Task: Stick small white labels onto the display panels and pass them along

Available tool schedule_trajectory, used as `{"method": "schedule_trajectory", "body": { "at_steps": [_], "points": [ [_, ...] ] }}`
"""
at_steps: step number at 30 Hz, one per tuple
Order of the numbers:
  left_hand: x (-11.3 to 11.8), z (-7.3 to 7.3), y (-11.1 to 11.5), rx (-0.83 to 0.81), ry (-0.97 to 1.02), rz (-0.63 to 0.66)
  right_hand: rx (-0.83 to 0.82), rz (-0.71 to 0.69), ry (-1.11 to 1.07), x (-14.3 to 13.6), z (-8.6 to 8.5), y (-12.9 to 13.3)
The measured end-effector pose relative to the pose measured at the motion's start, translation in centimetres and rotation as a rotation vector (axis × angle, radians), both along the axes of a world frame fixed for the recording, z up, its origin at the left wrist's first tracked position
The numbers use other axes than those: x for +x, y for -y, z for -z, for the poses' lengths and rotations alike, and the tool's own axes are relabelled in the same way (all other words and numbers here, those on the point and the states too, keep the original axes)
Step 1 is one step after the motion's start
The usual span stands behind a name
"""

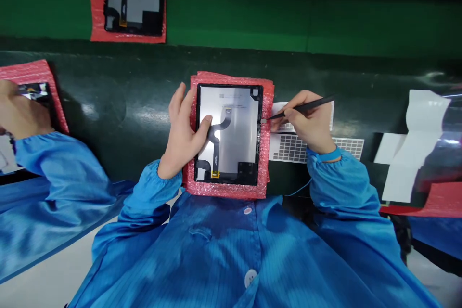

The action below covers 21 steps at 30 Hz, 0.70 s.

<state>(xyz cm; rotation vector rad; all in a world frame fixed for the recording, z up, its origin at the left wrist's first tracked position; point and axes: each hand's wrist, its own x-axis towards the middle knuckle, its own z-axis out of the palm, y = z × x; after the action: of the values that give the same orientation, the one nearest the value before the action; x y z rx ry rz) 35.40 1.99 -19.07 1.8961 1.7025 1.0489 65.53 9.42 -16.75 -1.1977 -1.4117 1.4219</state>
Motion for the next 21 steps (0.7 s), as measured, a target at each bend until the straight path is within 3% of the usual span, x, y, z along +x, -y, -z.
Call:
{"method": "schedule_trajectory", "body": {
  "at_steps": [3, 6, 9, 14, 21],
  "points": [
    [2.3, -3.1, 1.6, 0.119, -0.148, 0.062, -0.044, -0.006, 0.041, -0.9, 0.4, -0.3],
    [5.3, -5.0, 3.1, 0.070, -0.247, 0.311, -0.087, 0.007, 0.065, -0.9, 0.7, 0.0],
    [7.5, -4.7, 3.4, -0.023, -0.393, 0.433, -0.110, 0.008, 0.054, -0.9, 0.6, 0.2],
    [8.2, -3.3, 2.5, -0.036, -0.532, 0.405, -0.115, -0.022, -0.006, -1.2, 0.4, 0.2],
    [8.3, -3.3, 2.4, -0.085, -0.526, 0.402, -0.129, -0.027, -0.016, -1.2, 0.7, 0.1]
  ]
}}
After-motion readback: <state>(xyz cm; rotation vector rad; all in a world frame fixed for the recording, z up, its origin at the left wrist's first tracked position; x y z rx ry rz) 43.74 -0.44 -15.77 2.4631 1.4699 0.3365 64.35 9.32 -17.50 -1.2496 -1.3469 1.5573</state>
